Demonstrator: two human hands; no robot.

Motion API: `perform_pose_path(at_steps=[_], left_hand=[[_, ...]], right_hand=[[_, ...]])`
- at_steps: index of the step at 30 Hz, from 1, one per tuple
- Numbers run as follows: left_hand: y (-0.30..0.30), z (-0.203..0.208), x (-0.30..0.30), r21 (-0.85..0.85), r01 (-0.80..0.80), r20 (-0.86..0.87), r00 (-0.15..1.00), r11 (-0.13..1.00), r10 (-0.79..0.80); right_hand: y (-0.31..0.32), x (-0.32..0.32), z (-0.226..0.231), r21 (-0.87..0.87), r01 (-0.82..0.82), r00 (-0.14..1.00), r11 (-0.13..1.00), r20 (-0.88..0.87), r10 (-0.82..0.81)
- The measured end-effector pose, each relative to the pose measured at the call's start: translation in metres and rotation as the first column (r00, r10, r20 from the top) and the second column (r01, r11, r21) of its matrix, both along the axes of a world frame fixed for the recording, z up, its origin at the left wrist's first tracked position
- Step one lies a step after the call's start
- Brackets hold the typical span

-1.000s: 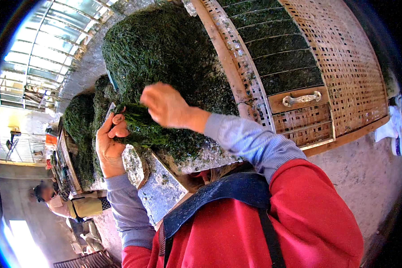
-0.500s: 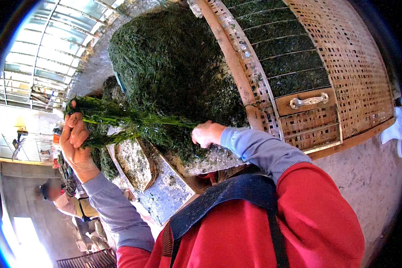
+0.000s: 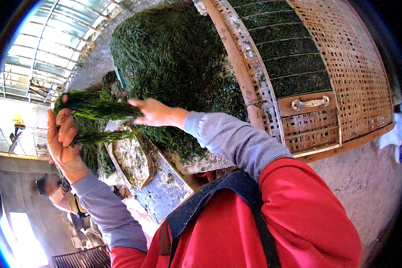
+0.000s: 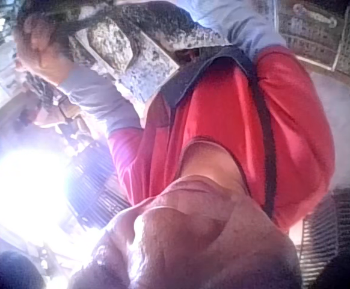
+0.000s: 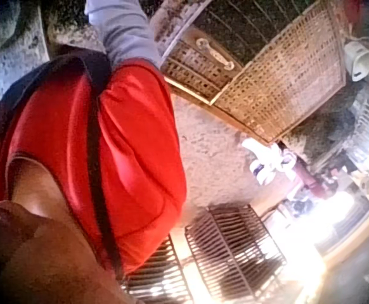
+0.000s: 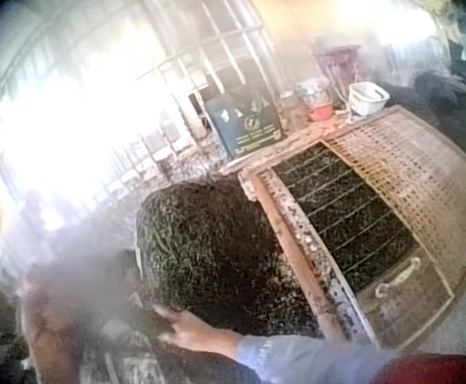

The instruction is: The person places green leaves into the compartments of a wooden tray and then gathers a fresh handful from a pile on the table.

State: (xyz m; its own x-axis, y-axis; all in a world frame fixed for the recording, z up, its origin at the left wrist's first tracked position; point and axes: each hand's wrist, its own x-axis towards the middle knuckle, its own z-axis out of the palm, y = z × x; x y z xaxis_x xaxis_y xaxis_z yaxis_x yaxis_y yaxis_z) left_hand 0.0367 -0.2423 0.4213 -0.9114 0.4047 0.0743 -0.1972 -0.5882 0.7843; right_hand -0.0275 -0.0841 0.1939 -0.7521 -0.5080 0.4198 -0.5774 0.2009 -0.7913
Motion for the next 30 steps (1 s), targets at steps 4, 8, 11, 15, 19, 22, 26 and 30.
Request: perform_pose_path(at_steps=[4,8,11,15,19,22,26,30], left_hand=[[-0.038,-0.008,0.008,0.102,-0.075,-0.169,0.981,0.992,0.092],[-0.04,-0.09,0.028,-0.282,-0.272,-0.028,0.961,0.92,0.276],[-0.002,-0.169,0.036,-0.341,-0.086,0.335,0.919,0.936,0.207],[0.037,-0.234,0.036,-0.356,-0.161,0.465,0.824,0.921,0.324],[-0.01,-0.258,0.003,-0.008,-0.021,0.61,0.792,1.0,0.022],[-0.009,-0.221,0.002,-0.055,-0.185,0.461,0.867,0.981,0.189],[-0.02,-0.157,0.003,0.034,-0.081,0.252,0.965,0.996,0.07],[-0.032,-0.137,0.009,-0.07,-0.145,0.092,0.984,0.987,0.151]], right_hand=[[0.011,0.0,-0.132,-0.147,-0.135,0.903,0.98,0.388,0.183],[0.036,0.01,-0.103,0.086,0.022,0.928,0.996,0.37,-0.052],[0.03,0.0,-0.05,0.235,0.22,0.975,0.947,-0.052,-0.214],[0.01,0.05,0.023,0.476,0.064,0.979,0.877,-0.199,0.037],[0.006,0.092,-0.009,0.322,0.377,0.727,0.869,-0.684,-0.061],[0.036,0.098,-0.044,0.258,0.236,0.78,0.937,-0.625,-0.024],[0.053,0.093,-0.144,0.45,0.215,0.88,0.867,-0.473,0.028],[0.073,0.103,-0.118,0.635,0.063,0.973,0.77,-0.209,0.093]])
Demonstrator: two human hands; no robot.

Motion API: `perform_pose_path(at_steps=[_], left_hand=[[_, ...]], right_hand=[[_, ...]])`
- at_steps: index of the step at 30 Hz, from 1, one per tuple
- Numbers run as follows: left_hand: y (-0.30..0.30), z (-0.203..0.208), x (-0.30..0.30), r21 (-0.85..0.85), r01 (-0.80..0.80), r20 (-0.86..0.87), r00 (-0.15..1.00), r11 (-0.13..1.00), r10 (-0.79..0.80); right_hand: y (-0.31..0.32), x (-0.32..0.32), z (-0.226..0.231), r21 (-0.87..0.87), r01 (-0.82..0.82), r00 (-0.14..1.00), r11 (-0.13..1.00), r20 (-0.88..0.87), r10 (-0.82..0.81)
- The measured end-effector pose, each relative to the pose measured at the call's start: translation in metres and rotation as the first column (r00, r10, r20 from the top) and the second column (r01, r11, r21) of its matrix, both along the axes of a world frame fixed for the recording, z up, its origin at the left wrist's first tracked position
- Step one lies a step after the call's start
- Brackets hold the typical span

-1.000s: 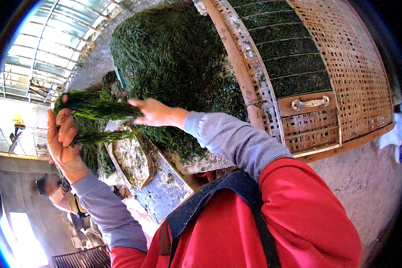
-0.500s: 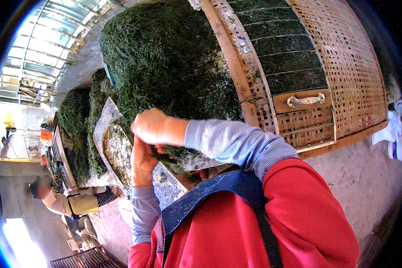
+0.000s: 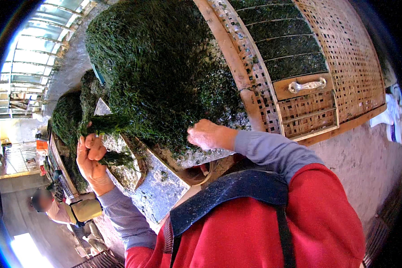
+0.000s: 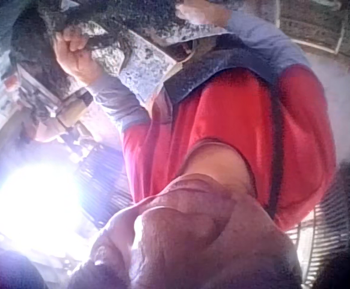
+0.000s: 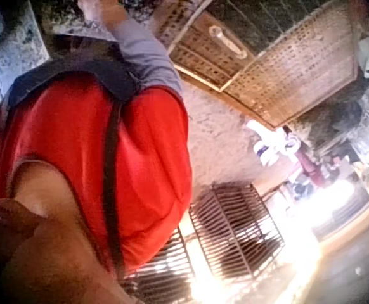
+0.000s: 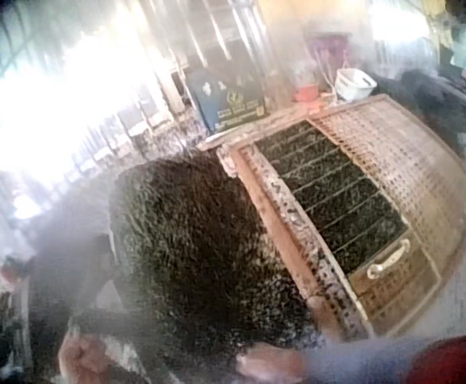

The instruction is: The person places green leaves into the compartments of a wooden tray and then gathers a fresh handful from a pile on the table.

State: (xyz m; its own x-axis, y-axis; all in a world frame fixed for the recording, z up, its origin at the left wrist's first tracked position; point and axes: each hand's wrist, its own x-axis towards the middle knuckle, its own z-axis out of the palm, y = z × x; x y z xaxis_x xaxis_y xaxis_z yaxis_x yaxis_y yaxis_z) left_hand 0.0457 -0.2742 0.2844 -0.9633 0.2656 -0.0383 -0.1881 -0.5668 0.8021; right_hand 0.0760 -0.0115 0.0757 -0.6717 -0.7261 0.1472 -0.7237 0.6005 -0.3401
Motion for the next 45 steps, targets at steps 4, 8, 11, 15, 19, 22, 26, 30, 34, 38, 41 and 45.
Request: perform_pose_path(at_steps=[4,8,11,15,19,22,26,30,34,38,41,45], left_hand=[[0.016,-0.023,0.014,-0.251,0.042,0.041,0.999,0.967,-0.033],[0.052,-0.04,0.044,-0.225,0.171,0.122,0.982,0.959,-0.146],[0.094,-0.047,0.067,-0.356,0.324,0.144,0.946,0.877,-0.291],[0.139,-0.056,0.103,-0.392,0.614,0.383,0.786,0.685,-0.485],[0.203,-0.082,0.116,-0.436,0.744,0.413,0.665,0.506,-0.622],[0.279,-0.092,0.111,-0.478,0.735,0.284,0.647,0.48,-0.708],[0.379,-0.113,0.104,-0.71,0.58,0.088,0.634,0.398,-0.768],[0.441,-0.155,0.101,-0.733,0.589,0.193,0.659,0.34,-0.727],[0.447,-0.182,0.099,-0.782,0.532,0.289,0.771,0.324,-0.568],[0.436,-0.189,0.096,-0.827,0.48,0.355,0.85,0.293,-0.39],[0.426,-0.195,0.094,-0.841,0.436,0.357,0.892,0.321,-0.276],[0.429,-0.204,0.099,-0.893,0.342,0.29,0.934,0.294,-0.206]], right_hand=[[-0.017,-0.005,0.033,-0.583,0.064,0.981,0.81,0.185,0.056],[-0.029,-0.004,0.041,-0.806,0.137,0.552,0.576,0.545,0.631],[-0.03,0.014,0.028,-0.762,0.614,-0.028,0.203,0.236,0.971],[0.031,0.033,0.034,-0.399,0.91,0.109,-0.111,-0.027,0.994],[0.143,0.064,0.043,-0.313,0.868,0.453,-0.386,0.18,0.873],[0.243,0.105,0.056,-0.391,0.704,0.708,-0.593,0.33,0.624],[0.355,0.142,0.066,-0.467,0.523,0.84,-0.713,0.426,0.337],[0.433,0.142,0.014,-0.378,0.497,0.813,-0.781,0.519,0.265],[0.481,0.138,-0.038,-0.319,0.654,0.735,-0.686,0.484,0.475],[0.501,0.129,-0.034,-0.102,0.691,0.49,-0.715,0.793,0.361],[0.531,0.135,-0.006,-0.132,0.902,0.21,-0.411,0.966,0.149],[0.536,0.161,0.05,0.02,0.995,0.082,0.094,0.328,-0.941]])
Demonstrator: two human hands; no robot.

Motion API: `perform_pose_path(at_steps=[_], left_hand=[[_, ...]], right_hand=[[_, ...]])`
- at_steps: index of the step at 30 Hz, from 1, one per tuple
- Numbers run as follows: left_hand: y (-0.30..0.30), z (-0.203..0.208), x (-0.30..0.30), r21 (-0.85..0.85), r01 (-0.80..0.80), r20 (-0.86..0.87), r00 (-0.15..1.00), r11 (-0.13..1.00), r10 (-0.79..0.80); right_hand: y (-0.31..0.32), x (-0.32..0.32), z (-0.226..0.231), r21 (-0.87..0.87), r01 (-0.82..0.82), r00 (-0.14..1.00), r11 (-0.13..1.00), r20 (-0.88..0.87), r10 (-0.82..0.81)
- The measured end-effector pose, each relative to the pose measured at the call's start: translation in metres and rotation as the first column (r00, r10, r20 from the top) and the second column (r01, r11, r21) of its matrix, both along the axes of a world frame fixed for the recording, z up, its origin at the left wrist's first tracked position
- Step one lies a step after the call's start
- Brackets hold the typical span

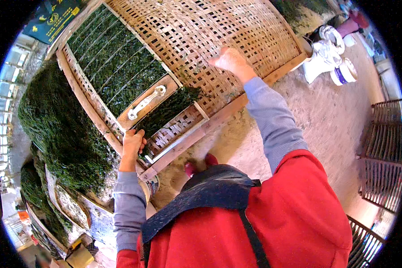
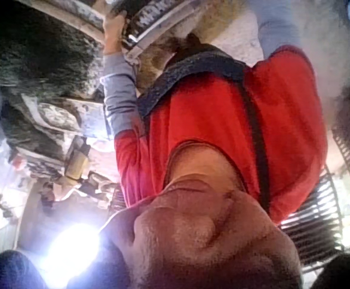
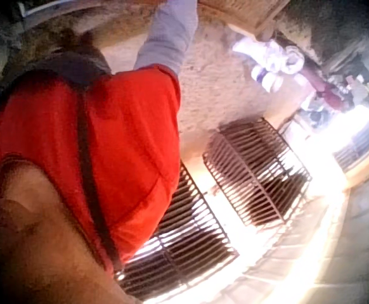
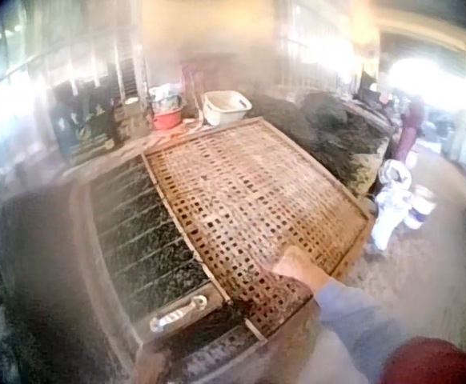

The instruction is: The person places green leaves into the compartments of a wooden tray and then gathers a fresh handful from a pile on the table.

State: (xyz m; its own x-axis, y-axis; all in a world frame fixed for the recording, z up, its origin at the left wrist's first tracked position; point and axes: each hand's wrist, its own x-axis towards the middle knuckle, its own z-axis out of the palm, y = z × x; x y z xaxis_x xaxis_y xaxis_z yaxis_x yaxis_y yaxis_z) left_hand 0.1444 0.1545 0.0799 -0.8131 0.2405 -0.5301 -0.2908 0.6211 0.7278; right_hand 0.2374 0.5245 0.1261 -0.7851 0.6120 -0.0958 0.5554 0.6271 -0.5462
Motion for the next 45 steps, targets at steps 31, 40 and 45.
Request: perform_pose_path(at_steps=[31,40,45], left_hand=[[-0.175,-0.001,-0.168,-0.455,-0.051,-0.625,0.729,0.889,-0.279],[-0.127,-0.073,-0.183,-0.521,0.107,-0.682,0.544,0.847,-0.489],[-0.133,-0.03,-0.193,-0.069,0.165,-0.767,0.622,0.984,-0.158]], right_hand=[[-0.176,-0.049,-0.053,-0.698,-0.18,0.979,0.693,-0.061,0.192],[-0.184,-0.05,-0.048,-0.647,-0.094,0.994,0.757,-0.02,0.106],[-0.188,-0.047,-0.045,-0.666,-0.068,0.997,0.743,-0.029,0.065]])
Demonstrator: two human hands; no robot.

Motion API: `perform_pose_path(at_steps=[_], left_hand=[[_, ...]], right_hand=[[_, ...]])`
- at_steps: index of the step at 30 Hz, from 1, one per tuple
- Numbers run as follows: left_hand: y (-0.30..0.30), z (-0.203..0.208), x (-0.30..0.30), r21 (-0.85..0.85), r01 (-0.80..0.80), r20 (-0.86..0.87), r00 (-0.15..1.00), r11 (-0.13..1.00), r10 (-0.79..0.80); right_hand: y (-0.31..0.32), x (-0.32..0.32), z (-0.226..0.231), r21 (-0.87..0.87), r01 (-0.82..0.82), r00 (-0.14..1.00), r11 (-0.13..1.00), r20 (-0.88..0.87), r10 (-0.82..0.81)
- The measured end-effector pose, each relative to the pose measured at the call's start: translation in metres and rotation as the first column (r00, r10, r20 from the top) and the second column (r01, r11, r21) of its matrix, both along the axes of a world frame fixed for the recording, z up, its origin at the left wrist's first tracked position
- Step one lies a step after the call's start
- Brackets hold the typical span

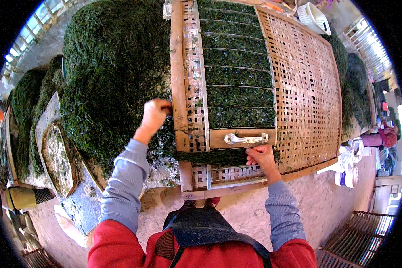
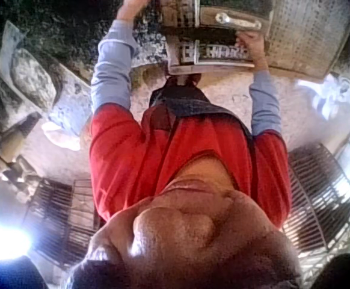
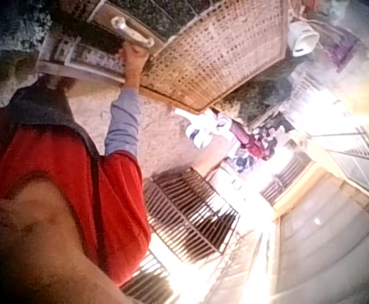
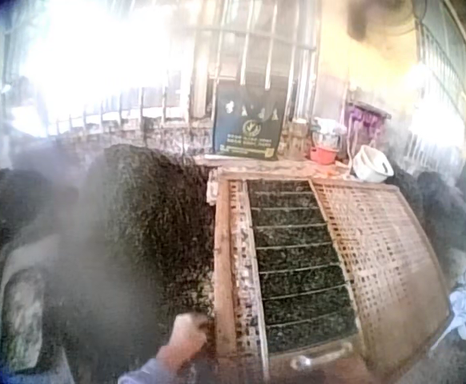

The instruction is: The person places green leaves into the compartments of a wooden tray and then gathers a fresh handful from a pile on the table.

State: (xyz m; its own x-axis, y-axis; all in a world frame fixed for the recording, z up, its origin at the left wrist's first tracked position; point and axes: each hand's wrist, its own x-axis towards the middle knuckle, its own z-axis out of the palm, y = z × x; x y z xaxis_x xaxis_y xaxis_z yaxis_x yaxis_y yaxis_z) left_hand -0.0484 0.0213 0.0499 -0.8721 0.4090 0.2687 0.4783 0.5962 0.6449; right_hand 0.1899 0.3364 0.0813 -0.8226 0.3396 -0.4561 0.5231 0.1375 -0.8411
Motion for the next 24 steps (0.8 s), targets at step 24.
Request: perform_pose_path(at_steps=[24], left_hand=[[-0.013,0.062,0.084,0.333,-0.13,0.595,0.798,0.934,-0.101]], right_hand=[[0.012,0.002,-0.013,-0.019,-0.082,0.992,0.996,-0.1,0.08]])
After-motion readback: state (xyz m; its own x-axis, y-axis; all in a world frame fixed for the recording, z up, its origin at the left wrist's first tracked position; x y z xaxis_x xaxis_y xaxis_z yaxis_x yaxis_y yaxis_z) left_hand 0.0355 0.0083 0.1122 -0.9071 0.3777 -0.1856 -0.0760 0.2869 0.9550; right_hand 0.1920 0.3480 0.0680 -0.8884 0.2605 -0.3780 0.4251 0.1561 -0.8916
